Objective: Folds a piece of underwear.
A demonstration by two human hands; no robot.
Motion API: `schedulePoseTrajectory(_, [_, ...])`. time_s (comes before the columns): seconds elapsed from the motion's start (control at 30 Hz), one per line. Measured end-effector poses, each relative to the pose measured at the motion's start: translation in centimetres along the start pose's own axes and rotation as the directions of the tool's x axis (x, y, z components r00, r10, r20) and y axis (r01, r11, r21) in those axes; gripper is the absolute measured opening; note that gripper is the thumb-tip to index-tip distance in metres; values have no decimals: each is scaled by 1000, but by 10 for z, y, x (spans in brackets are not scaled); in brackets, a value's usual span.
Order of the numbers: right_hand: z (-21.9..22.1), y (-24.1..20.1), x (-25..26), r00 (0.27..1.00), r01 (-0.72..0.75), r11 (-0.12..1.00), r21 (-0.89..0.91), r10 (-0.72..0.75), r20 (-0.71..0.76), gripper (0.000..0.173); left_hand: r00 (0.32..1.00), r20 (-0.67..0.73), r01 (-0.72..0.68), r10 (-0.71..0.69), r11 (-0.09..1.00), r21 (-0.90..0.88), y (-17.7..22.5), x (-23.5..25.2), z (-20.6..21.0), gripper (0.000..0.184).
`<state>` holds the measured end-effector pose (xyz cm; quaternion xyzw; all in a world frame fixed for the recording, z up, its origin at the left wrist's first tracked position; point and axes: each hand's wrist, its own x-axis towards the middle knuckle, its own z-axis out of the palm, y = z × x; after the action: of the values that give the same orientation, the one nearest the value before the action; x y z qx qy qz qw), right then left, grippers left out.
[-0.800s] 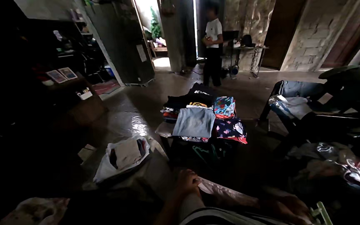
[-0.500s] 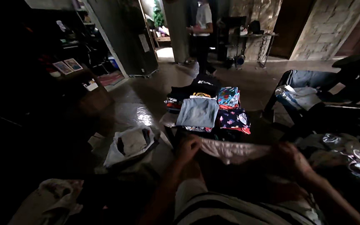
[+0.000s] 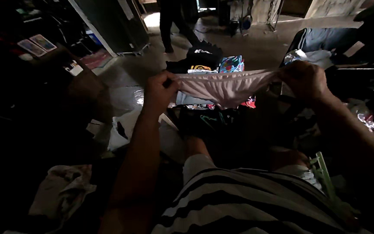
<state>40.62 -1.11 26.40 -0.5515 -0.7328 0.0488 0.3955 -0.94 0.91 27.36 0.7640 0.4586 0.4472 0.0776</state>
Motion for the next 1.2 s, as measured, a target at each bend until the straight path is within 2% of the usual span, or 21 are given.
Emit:
schedulePoseTrajectory(0.13, [1, -5, 10, 1000, -10, 997, 80, 9, 1, 29, 994, -32, 101, -106, 986, -129, -4, 6, -12, 26])
schedulePoseTrajectory(0.27, [0, -11, 23, 1000, 22, 986, 166, -23, 1, 27, 988, -40, 132, -148, 953, -271, 4, 15, -25, 16])
schedulePoseTrajectory(0.33, [2, -13, 27, 999, 46, 979, 200, -45, -14, 28, 983, -53, 150, -173, 942, -301, 9, 16, -29, 17])
schedulePoseTrajectory(0.4, [7, -13, 28, 998, 60, 973, 222, -57, -20, 26, 981, -56, 164, -188, 943, -289, 11, 14, -31, 18])
schedulePoseTrajectory(0.5, [15, -17, 21, 1000, -22, 981, 193, 20, 15, 26, 982, -60, 159, -177, 961, -227, 19, 2, -28, 17])
schedulePoseTrajectory(0.57, [28, -18, 21, 998, -52, 989, 141, 47, 34, 24, 958, 1, 282, -285, 949, -141, 59, -6, -23, 16])
schedulePoseTrajectory(0.63, [47, -18, 15, 988, -51, 993, 108, 35, 150, 28, 933, 92, 353, -347, 934, -60, 77, -10, -6, 19])
schedulePoseTrajectory(0.67, [60, -21, 10, 978, -47, 991, 128, 20, 209, 30, 946, 137, 307, -295, 948, -78, 65, -15, 9, 20])
schedulePoseTrajectory(0.73, [79, -39, -3, 939, -53, 960, 277, -47, 340, 34, 935, 262, 276, -240, 955, -109, 47, -22, 44, 24])
schedulePoseTrajectory(0.8, [92, -59, -16, 854, -92, 903, 420, -146, 499, 47, 887, 372, 345, -274, 928, -138, 48, -28, 76, 27])
schedulePoseTrajectory(0.87, [101, -74, -25, 823, -117, 907, 404, -139, 551, 59, 851, 412, 429, -324, 882, -193, 58, -36, 96, 30])
schedulePoseTrajectory(0.97, [104, -81, -31, 852, -76, 954, 290, -89, 516, 67, 884, 357, 444, -303, 784, -434, 55, -49, 110, 32])
schedulePoseTrajectory(1.03, [103, -77, -32, 862, -40, 968, 247, -92, 498, 58, 893, 374, 426, -251, 740, -520, 54, -54, 109, 36])
schedulePoseTrajectory(1.1, [104, -72, -33, 861, -30, 973, 230, -92, 500, 47, 887, 406, 421, -221, 747, -515, 56, -57, 105, 37])
schedulePoseTrajectory(1.2, [108, -62, -34, 866, -32, 962, 269, -108, 488, 39, 907, 380, 325, -181, 875, -359, 60, -59, 100, 38])
